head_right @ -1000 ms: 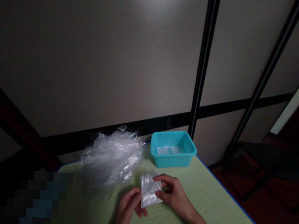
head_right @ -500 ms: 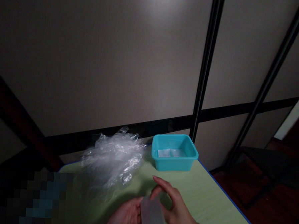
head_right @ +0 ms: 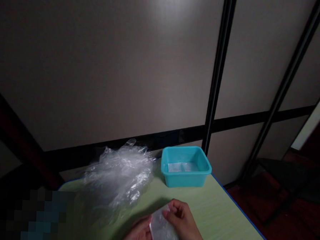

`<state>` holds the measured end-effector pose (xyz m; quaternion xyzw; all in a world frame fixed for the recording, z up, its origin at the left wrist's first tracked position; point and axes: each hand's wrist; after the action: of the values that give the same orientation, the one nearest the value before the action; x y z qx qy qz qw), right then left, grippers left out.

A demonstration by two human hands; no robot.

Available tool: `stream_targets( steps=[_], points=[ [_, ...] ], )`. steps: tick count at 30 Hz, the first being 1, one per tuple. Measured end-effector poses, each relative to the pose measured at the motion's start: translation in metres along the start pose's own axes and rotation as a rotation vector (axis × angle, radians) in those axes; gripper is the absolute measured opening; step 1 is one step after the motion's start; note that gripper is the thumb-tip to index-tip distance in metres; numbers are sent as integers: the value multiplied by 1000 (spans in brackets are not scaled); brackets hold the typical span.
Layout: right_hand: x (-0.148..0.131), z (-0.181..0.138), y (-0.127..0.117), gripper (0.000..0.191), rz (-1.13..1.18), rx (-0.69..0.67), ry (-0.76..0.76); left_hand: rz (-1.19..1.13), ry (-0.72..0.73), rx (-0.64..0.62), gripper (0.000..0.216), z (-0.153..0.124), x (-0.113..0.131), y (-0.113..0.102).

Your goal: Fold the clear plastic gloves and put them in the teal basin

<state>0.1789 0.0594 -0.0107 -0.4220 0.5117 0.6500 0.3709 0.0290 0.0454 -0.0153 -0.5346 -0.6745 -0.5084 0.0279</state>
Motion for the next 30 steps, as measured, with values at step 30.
stream_targets(
  steps=[30],
  points=[
    [-129, 146, -62, 19, -1008, -620, -277, 697, 564, 220, 13, 53, 79, 41]
  ],
)
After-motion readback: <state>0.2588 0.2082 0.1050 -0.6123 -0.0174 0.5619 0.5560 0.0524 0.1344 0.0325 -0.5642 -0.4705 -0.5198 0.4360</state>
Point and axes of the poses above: each hand's wrist, its own z-axis towards the middle knuckle, its own y-axis out of the palm, x = y × z, and after that the axes turned 9 degrees about -y, right-handed
